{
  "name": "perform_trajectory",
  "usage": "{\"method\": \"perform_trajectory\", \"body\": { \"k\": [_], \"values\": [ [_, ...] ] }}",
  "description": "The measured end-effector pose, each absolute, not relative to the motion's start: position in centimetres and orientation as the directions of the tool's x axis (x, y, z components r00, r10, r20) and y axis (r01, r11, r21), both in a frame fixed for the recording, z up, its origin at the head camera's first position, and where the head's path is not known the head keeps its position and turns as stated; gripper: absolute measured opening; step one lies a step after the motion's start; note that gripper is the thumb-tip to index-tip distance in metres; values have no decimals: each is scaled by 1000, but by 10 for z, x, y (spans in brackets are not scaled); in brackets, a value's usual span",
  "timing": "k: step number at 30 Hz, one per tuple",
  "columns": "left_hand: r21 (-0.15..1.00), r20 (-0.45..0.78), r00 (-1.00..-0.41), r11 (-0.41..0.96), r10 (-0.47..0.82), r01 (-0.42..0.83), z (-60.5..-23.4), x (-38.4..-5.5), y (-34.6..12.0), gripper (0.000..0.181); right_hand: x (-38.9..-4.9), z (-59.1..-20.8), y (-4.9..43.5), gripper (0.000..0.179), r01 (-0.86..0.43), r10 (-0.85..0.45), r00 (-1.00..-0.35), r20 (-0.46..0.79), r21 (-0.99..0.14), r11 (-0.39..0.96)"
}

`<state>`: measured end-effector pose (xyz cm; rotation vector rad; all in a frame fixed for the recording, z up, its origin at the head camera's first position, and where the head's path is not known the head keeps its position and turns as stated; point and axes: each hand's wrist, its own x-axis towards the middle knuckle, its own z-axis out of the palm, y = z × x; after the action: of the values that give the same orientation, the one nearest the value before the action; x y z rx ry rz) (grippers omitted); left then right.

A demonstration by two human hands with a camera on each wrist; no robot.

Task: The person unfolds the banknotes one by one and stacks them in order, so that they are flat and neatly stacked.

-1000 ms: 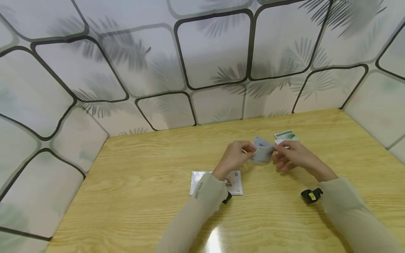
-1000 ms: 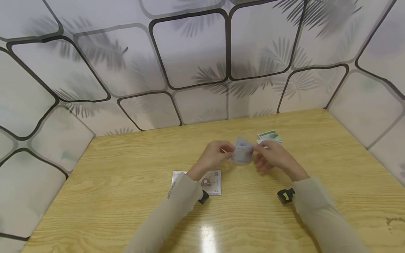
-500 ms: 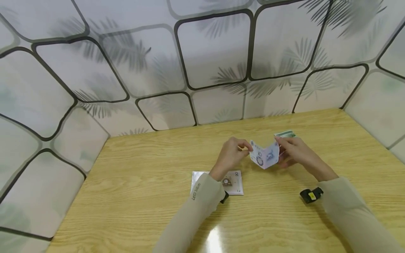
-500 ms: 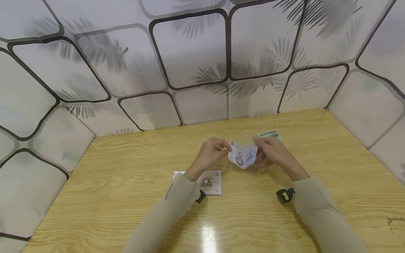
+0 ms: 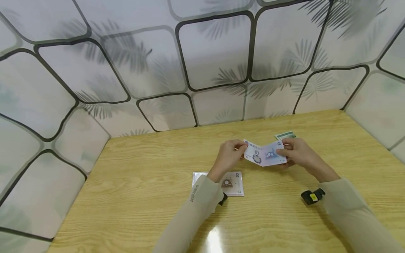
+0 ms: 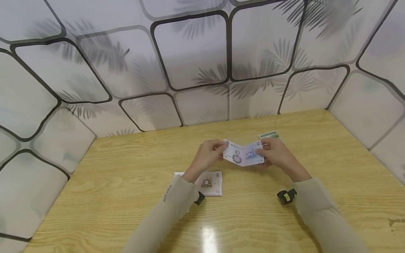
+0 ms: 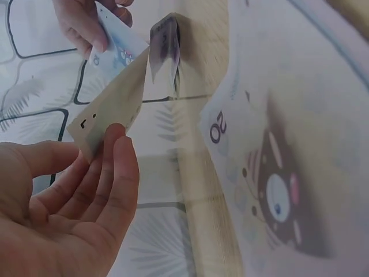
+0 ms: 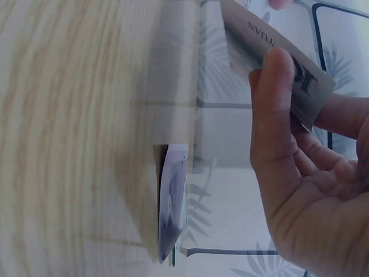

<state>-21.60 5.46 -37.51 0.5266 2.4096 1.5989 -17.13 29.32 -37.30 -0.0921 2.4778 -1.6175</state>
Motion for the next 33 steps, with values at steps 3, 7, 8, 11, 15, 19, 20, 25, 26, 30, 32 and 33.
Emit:
{"method": "perform_trajectory", "body": {
  "k": [3,7,8,11,15,19,20,25,26,30,32,33],
  "values": [
    [918,29,-919,354,392,180,-377,-218,53,17,-171,-372,292,34,57,-129,-985,-116,-919,390],
    [927,13,-923,341,385,155,-378,-220,48,19,-171,-372,293,38,73,-107,-987,-122,-924,376],
    [933,5,-924,330,382,142,-378,-221,47,19,-172,-372,294,38,81,-104,-986,-128,-924,374],
    [948,-19,-927,301,374,102,-380,-222,42,21,-173,-373,297,40,103,-103,-983,-151,-924,369],
    [960,-35,-934,272,356,68,-381,-224,35,29,-173,-375,300,40,112,-114,-980,-161,-931,347],
    [970,-48,-940,239,339,37,-381,-224,30,43,-173,-375,299,34,96,-122,-982,-141,-943,319],
    [972,-53,-941,233,335,28,-381,-225,29,46,-173,-376,298,33,91,-122,-983,-135,-945,313],
    [980,-83,-941,199,327,-18,-382,-226,22,37,-172,-376,296,32,83,-116,-986,-121,-953,291],
    [981,-88,-940,193,329,-25,-382,-226,21,34,-171,-376,296,31,81,-113,-986,-118,-954,289],
    [987,-110,-935,151,338,-61,-382,-227,17,25,-171,-376,295,28,77,-114,-987,-113,-956,282],
    [988,-113,-934,138,339,-70,-382,-227,15,23,-172,-376,295,25,75,-123,-986,-112,-958,277],
    [988,-114,-933,134,342,-71,-382,-227,14,22,-172,-376,295,24,73,-127,-986,-112,-959,274]
  ]
}}
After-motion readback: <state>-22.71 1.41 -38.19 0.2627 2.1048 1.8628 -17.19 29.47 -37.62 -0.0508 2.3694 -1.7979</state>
